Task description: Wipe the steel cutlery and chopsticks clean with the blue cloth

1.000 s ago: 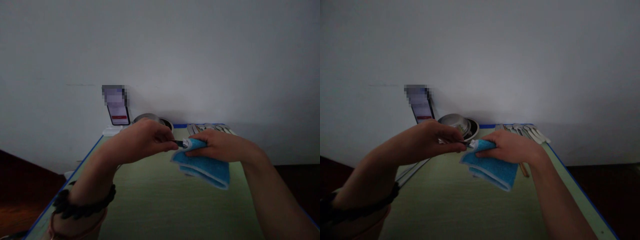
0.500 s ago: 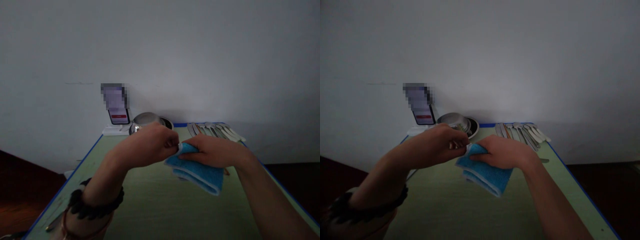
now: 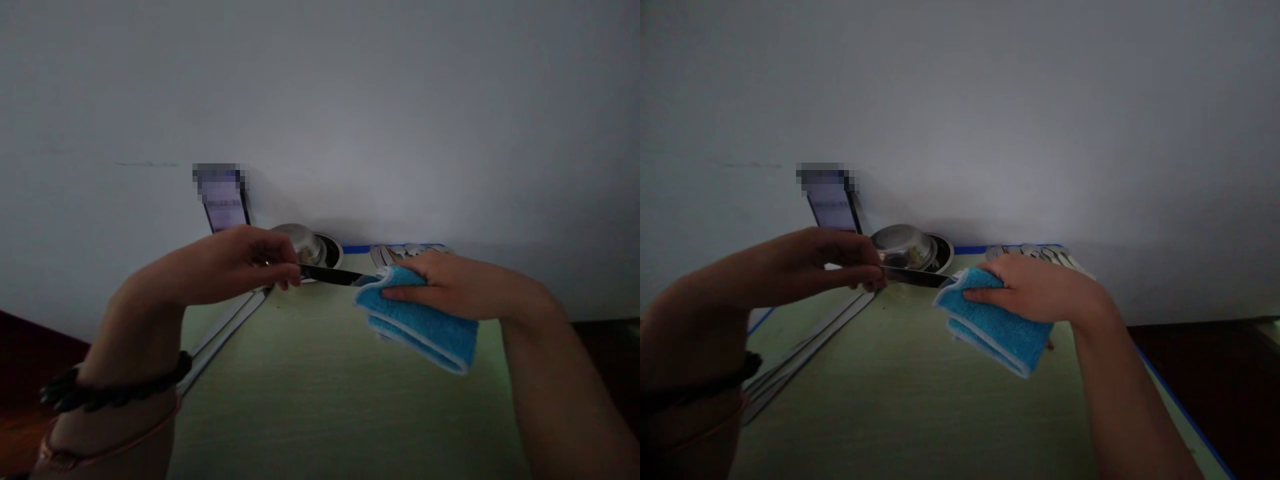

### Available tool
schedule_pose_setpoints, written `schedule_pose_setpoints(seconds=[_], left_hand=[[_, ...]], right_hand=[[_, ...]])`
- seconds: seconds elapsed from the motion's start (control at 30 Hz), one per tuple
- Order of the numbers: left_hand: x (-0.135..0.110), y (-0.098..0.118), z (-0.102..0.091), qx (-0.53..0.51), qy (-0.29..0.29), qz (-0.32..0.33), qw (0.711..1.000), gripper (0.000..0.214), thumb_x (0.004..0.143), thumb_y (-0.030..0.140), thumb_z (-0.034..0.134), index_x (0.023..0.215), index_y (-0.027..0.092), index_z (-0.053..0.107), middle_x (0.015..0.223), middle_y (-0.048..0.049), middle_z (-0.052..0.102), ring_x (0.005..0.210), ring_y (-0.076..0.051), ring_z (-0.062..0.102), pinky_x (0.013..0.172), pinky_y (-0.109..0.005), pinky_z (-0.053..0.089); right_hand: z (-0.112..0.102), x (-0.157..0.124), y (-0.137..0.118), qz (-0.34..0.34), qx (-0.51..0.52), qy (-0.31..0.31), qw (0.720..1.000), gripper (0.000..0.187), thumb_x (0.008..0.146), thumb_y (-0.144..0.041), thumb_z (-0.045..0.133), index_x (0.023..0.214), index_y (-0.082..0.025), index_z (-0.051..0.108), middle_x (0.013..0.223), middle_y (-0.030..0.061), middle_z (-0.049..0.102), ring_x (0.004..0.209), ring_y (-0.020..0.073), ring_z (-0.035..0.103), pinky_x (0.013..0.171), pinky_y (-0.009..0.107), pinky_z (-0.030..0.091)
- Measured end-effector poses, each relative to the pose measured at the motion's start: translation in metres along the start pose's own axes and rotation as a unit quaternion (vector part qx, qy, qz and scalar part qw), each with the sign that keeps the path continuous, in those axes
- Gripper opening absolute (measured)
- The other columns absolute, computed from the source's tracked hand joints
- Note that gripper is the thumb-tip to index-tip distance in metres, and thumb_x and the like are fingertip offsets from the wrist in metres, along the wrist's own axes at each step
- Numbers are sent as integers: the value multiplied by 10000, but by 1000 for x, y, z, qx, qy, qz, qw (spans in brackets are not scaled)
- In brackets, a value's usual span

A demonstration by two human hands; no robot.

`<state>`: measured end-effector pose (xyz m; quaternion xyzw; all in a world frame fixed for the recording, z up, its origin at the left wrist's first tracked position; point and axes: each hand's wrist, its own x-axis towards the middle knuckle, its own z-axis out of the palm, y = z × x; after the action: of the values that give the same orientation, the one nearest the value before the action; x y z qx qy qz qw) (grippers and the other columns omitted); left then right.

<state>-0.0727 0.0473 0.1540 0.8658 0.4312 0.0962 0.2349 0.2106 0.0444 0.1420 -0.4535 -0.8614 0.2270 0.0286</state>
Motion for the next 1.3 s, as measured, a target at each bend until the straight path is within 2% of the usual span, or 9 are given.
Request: schedule_pose_setpoints(seconds=[0.1,0.2,0.3,0.4,0.5,0.8,0.97,1.13,1.3], left_hand=[[7,15,7,24,-24,11,999,219,847,350,509,824,176,640,739,11,669,677,-127,612,575,-187,422],[15,36,17,34,-14,33,999,192,845,324,505,832,172,622,707,19,646,628,-111,588,553,-184,394],[21,45,23,50,-13,66,997,238,877,319,448,762,175,598,632,33,593,556,-95,540,529,-191,358],[23,42,24,43,-35,90,994,302,895,299,409,673,168,567,552,42,532,507,-85,508,513,-193,342],[22,34,20,3,-49,89,995,340,909,322,389,683,161,586,590,33,565,551,-86,543,548,-176,377],[4,-4,3,-20,-45,13,999,325,895,369,420,810,177,668,746,-8,681,703,-133,620,654,-210,455],[1,-7,2,-27,-49,-18,998,308,902,329,411,855,156,662,797,2,689,761,-137,619,718,-205,448],[11,-13,13,18,-96,-41,994,285,848,371,496,844,178,705,787,-15,709,711,-141,626,626,-193,434],[21,4,21,7,-119,-11,993,267,867,319,473,812,193,702,777,-12,711,711,-128,637,609,-182,429]], right_hand=[[4,7,-8,-44,-3,-15,999,402,828,-523,430,826,-180,640,780,37,660,649,146,590,587,255,418],[8,11,-17,-83,7,-30,996,354,845,-477,430,841,-189,637,797,28,664,670,144,593,608,252,423],[10,13,-24,-97,11,-15,995,349,861,-460,412,870,-190,631,829,32,665,692,146,596,628,255,424],[12,13,-26,-99,17,-8,995,378,860,-489,397,870,-189,627,844,34,666,694,143,594,639,254,424],[12,14,-25,-85,24,-12,996,400,854,-513,394,854,-185,623,825,31,663,673,133,588,630,246,423],[4,8,2,-11,31,-25,999,435,814,-562,426,816,-170,615,768,31,649,634,133,586,551,240,415],[1,4,14,24,43,-46,998,490,788,-606,424,812,-161,630,724,33,641,602,139,586,511,241,413],[0,5,14,4,5,-41,999,454,787,-585,448,807,-178,648,770,41,659,649,155,592,560,255,423],[3,10,3,3,-22,-48,999,488,801,-601,405,789,-178,648,747,46,657,609,147,584,527,248,399]])
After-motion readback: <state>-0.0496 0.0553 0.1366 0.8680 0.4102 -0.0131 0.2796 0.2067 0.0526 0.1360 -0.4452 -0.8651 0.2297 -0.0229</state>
